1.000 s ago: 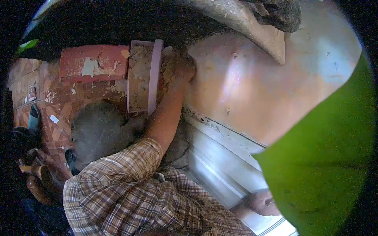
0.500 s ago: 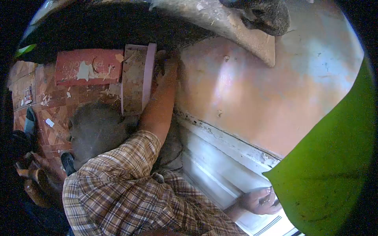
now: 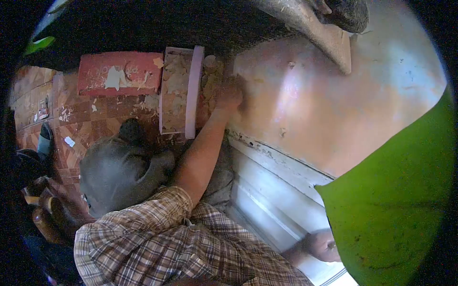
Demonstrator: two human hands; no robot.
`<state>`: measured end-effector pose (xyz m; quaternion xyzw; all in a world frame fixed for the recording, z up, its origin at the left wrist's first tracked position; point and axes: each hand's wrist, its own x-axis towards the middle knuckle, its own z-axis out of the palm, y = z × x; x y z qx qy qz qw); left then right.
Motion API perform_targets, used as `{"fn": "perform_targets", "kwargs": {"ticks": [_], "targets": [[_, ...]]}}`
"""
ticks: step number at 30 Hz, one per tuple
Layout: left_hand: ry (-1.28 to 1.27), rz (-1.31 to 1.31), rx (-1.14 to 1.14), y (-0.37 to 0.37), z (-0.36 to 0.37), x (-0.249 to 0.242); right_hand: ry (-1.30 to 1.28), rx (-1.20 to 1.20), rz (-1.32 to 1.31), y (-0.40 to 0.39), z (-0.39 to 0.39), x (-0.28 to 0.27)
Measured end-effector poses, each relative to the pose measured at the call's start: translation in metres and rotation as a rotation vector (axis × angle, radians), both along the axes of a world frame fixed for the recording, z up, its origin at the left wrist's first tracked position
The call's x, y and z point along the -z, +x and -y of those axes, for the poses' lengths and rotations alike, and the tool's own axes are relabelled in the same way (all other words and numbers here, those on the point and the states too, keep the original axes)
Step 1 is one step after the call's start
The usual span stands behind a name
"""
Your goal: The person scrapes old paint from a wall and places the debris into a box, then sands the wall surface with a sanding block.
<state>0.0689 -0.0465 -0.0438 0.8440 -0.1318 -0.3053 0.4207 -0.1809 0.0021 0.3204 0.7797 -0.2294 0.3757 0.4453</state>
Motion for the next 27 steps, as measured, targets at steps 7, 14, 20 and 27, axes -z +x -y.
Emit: {"fn": "perform_targets", "kwargs": {"ticks": [7,14,20,27], "targets": [[-0.269,-0.232,-0.07,0.014,-0.015,-0.093,-0.118,0.008,-0.146,0.003,-0.003,-0.006],[-0.495,-0.008,-0.415,-0.036,0.002,-0.04,-0.042,0.17,-0.125,-0.007,-0.013,-0.009],[-0.856,0.38,-0.358,-0.041,-0.009,-0.11,-0.017,0.16,-0.082,-0.005,-0.011,-0.007],[-1.261,0.526,-0.231,-0.052,-0.04,-0.208,-0.043,0.145,-0.106,-0.004,-0.013,-0.007]]}}
